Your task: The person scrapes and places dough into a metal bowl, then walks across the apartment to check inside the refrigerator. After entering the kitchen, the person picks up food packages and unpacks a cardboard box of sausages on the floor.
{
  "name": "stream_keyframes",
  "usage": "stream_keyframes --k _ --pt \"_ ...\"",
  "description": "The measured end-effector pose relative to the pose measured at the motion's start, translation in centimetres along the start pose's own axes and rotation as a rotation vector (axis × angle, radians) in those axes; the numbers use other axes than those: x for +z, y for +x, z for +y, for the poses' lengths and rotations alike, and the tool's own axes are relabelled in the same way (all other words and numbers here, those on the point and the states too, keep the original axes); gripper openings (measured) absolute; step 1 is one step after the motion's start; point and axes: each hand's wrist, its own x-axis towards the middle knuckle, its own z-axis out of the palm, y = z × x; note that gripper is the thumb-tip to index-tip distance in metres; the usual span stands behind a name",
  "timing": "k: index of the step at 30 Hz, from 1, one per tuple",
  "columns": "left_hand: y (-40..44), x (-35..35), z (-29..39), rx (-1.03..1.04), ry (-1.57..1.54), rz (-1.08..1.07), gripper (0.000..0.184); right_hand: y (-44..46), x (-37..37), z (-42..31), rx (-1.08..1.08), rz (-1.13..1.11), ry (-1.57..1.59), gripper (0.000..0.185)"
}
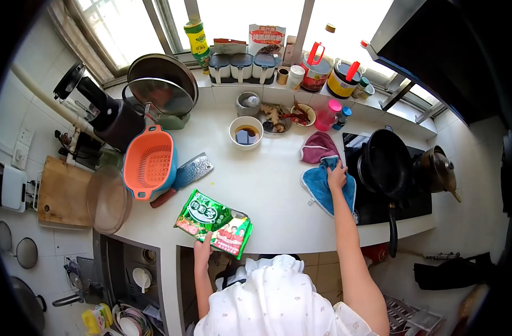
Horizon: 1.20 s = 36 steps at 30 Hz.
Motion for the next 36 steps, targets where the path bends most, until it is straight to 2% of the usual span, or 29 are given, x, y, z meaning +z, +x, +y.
stream_keyframes --k 4,7,11,13,17,21,24,27,28,29,31,33,36 --pt "-0.4 -0.6 -0.6 -0.039 0.016 0.013 0.025 -0.2 -0.5 -1.2 0.15 -0.025 0.064 0.046" --pt "0.0 -1.2 -0.6 -0.056 -0.037 0.004 0.021 -4.5 -1.4 -3.3 0.034 0.015 0.157 0.039" --pt "-0.3 -2.5 0.0 -0.016 -0.057 0.048 0.022 -13.9 -4.7 -9.3 -0.242 -0.157 0.285 0.037" --pt "-0.1 -3.1 0.2 0.003 -0.11 0.051 0.022 -17.1 -3.6 -12.2 -0.373 -0.335 0.353 0.037" --pt "-0.5 -4.8 0.0 0.025 -0.111 0.11 0.022 -20.1 -1.2 -20.1 -0.54 -0.438 0.449 0.04" --pt "-1.6 -7.0 -0.4 0.012 -0.161 0.149 0.023 -17.9 -1.2 -29.8 -0.625 -0.27 0.47 0.04" --pt "-1.9 -8.2 -1.4 -0.013 -0.251 0.162 0.024 -14.7 -0.9 -36.4 -0.589 -0.154 0.528 0.051" --pt "-1.8 -9.3 -2.5 -0.017 -0.285 0.213 0.024 -14.0 -1.5 -38.9 -0.603 -0.042 0.524 0.065" --pt "-1.6 -9.8 -2.9 -0.012 -0.324 0.234 0.026 -14.7 -2.3 -39.0 -0.621 -0.021 0.558 0.064" --pt "-1.4 -10.5 -3.2 -0.006 -0.336 0.256 0.026 -15.9 -3.1 -38.8 -0.639 0.023 0.603 0.053" --pt "-1.1 -11.6 -3.9 -0.012 -0.395 0.326 0.028 -18.5 -2.4 -37.0 -0.687 -0.091 0.818 0.034" --pt "-0.3 -13.4 -4.2 -0.024 -0.376 0.378 0.031 -22.0 -2.9 -34.9 -0.781 -0.324 0.844 0.021" --pt "2.6 -16.6 -5.5 -0.032 -0.229 0.443 0.045 -27.4 -1.5 -32.6 -0.959 -0.558 0.936 0.021"
